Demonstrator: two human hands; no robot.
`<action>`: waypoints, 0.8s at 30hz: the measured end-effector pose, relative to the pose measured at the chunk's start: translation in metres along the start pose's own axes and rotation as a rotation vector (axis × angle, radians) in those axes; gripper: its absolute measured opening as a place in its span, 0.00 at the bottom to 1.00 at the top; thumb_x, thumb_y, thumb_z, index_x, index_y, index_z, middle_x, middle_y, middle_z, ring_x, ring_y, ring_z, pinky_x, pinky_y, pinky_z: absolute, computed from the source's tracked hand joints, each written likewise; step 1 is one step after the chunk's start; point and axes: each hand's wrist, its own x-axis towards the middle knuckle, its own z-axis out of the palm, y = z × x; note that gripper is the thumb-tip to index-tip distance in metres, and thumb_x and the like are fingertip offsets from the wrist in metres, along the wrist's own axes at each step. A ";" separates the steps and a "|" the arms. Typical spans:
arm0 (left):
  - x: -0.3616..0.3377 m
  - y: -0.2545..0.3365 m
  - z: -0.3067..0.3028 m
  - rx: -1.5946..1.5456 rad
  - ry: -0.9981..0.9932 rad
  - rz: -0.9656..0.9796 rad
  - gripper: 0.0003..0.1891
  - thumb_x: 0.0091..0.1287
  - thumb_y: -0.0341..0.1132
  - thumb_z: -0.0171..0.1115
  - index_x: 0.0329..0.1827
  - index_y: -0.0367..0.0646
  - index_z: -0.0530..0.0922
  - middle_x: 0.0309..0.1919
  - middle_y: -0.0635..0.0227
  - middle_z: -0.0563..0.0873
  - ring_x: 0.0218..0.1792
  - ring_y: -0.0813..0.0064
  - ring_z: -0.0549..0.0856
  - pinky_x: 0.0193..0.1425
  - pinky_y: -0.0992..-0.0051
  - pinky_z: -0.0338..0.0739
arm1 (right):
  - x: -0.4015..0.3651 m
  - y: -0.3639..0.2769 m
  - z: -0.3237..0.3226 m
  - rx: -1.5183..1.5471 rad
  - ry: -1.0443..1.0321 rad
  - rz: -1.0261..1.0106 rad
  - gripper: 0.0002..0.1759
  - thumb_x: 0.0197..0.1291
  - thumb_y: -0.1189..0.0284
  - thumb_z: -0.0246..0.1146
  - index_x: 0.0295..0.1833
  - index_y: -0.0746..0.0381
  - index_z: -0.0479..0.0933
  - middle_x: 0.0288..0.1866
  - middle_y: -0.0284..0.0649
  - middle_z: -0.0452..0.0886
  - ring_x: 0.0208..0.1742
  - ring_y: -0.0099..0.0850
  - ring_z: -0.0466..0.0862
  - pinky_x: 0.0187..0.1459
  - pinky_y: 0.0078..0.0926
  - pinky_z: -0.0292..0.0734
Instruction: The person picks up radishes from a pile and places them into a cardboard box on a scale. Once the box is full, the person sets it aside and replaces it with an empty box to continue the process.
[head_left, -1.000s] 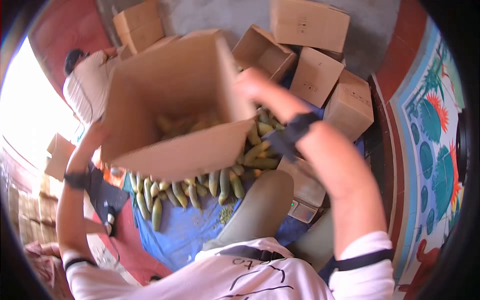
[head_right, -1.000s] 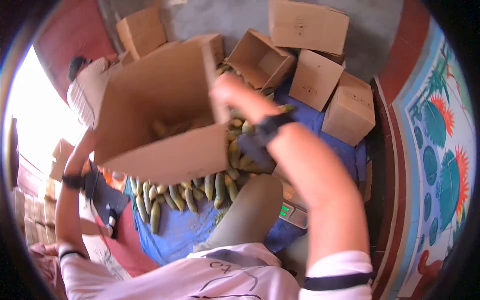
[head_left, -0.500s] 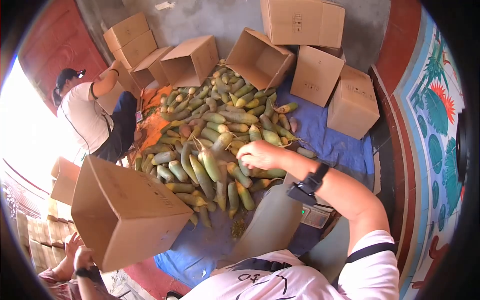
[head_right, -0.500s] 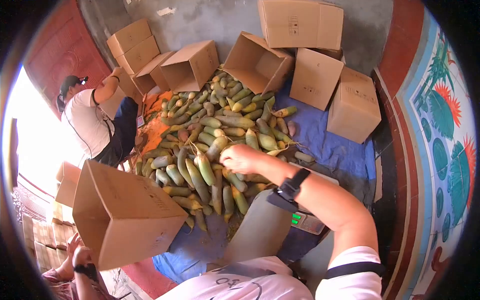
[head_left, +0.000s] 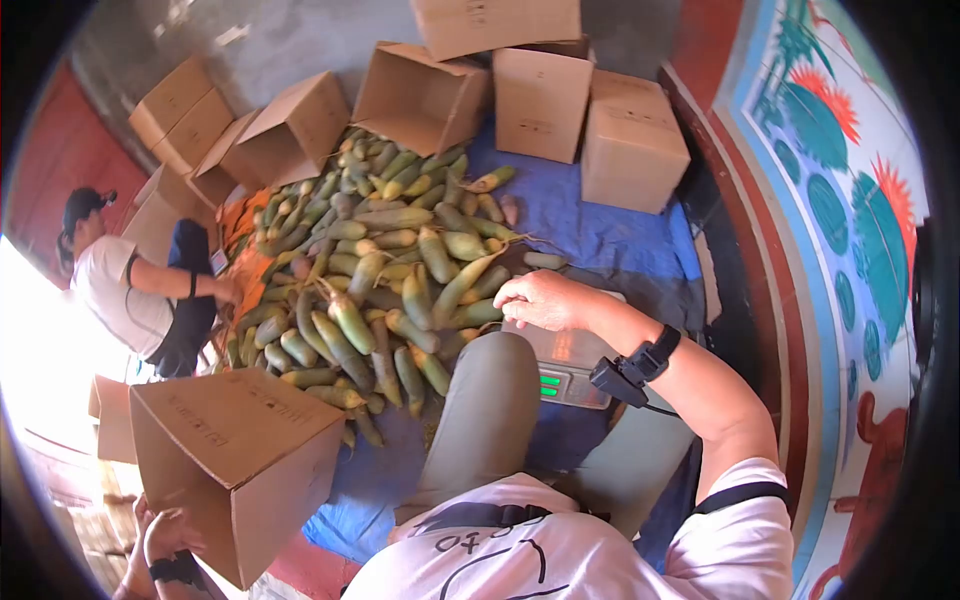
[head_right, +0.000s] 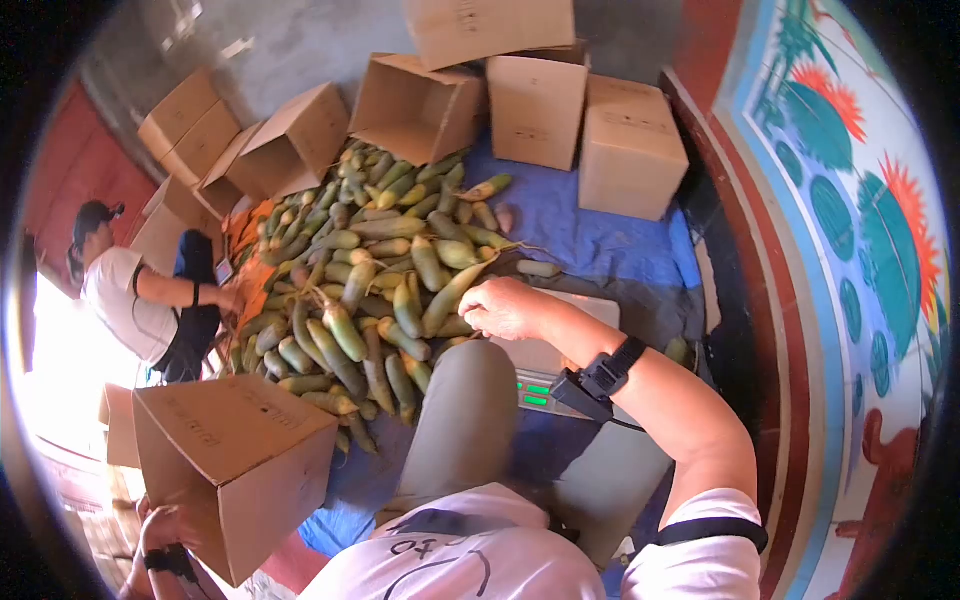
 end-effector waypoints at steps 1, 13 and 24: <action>-0.001 0.023 0.024 -0.090 -0.057 0.072 0.16 0.67 0.39 0.52 0.51 0.35 0.71 0.31 0.43 0.81 0.26 0.44 0.83 0.28 0.54 0.82 | -0.016 0.007 -0.007 -0.065 0.053 0.012 0.14 0.60 0.69 0.52 0.47 0.64 0.78 0.31 0.43 0.83 0.32 0.32 0.84 0.35 0.30 0.77; -0.059 0.215 0.343 1.139 0.140 1.392 0.17 0.66 0.28 0.49 0.58 0.36 0.72 0.26 0.63 0.77 0.29 0.69 0.76 0.39 0.71 0.72 | -0.217 0.060 -0.034 0.164 0.622 0.232 0.11 0.63 0.75 0.53 0.46 0.69 0.75 0.34 0.44 0.83 0.34 0.29 0.83 0.39 0.26 0.77; -0.010 0.145 0.643 1.407 -0.723 1.327 0.22 0.67 0.48 0.53 0.57 0.42 0.75 0.52 0.56 0.81 0.53 0.55 0.79 0.57 0.64 0.73 | -0.307 0.077 0.040 0.191 1.187 0.350 0.10 0.63 0.73 0.55 0.42 0.69 0.76 0.37 0.44 0.83 0.39 0.28 0.83 0.42 0.25 0.77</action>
